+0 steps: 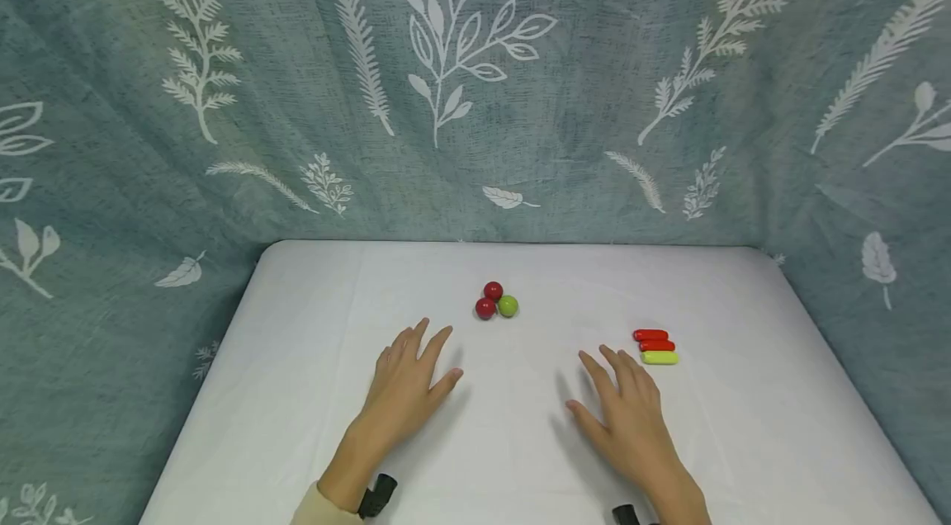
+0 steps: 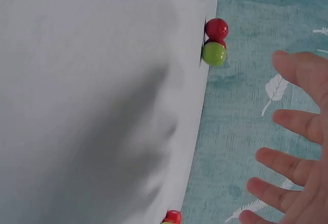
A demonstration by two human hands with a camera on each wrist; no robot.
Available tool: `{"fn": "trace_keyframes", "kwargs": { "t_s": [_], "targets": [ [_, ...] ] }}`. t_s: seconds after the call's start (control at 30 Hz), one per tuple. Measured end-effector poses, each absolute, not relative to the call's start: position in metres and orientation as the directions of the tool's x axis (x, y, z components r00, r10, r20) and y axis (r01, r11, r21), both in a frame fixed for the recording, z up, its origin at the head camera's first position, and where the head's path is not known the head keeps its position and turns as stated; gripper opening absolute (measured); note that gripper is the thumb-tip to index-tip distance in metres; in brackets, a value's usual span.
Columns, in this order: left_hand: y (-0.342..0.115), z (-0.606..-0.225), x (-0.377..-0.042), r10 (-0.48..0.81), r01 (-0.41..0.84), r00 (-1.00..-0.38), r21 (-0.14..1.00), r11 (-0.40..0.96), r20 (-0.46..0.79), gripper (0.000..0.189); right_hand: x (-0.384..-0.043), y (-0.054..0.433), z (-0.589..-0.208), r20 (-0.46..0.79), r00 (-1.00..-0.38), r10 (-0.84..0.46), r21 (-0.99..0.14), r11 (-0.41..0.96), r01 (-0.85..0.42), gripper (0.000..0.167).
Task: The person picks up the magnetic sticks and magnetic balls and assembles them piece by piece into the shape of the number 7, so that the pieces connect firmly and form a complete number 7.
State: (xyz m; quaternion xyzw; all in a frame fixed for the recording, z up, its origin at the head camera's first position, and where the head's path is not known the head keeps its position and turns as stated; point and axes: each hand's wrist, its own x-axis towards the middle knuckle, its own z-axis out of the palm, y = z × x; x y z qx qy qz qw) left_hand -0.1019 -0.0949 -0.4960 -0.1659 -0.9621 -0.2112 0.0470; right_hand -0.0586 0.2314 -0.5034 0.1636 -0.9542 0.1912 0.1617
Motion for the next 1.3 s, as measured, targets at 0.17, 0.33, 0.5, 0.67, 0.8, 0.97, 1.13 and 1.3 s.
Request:
{"fn": "trace_keyframes", "kwargs": {
  "t_s": [0.17,0.33,0.5,0.67,0.8,0.97,1.13,1.3],
  "targets": [
    [-0.088,-0.496,-0.117,0.308,0.347,-0.938,0.435,0.831,0.161,0.059,-0.060,0.240,-0.506,0.417,-0.875,-0.248,-0.330,0.855,-0.400,0.067],
    [-0.078,-0.496,-0.135,0.310,0.364,-0.931,0.440,0.821,0.191,0.055,-0.061,0.251,-0.510,0.438,-0.872,-0.219,-0.365,0.843,-0.395,0.059],
    [-0.069,-0.498,-0.152,0.314,0.363,-0.932,0.455,0.813,0.182,0.052,-0.063,0.261,-0.513,0.452,-0.876,-0.170,-0.414,0.829,-0.375,0.052],
    [-0.061,-0.501,-0.167,0.306,0.364,-0.932,0.525,0.770,0.197,0.048,-0.068,0.273,-0.516,0.490,-0.860,-0.141,-0.453,0.802,-0.390,0.049],
    [-0.058,-0.504,-0.178,0.289,0.346,-0.938,0.573,0.743,0.191,0.046,-0.069,0.283,-0.517,0.486,-0.869,-0.098,-0.496,0.787,-0.366,0.045],
    [-0.055,-0.512,-0.193,0.271,0.288,-0.954,0.646,0.707,0.128,0.047,-0.070,0.295,-0.511,0.400,-0.916,0.027,-0.582,0.779,-0.231,0.037],
    [-0.053,-0.518,-0.206,0.259,0.238,-0.962,0.720,0.651,0.084,0.045,-0.078,0.314,-0.508,0.285,-0.945,0.161,-0.660,0.748,-0.072,0.031],
    [-0.052,-0.521,-0.211,0.267,0.217,-0.962,0.768,0.603,0.062,0.042,-0.089,0.335,-0.509,0.145,-0.965,0.219,-0.714,0.698,0.051,0.029]
  ]
}}
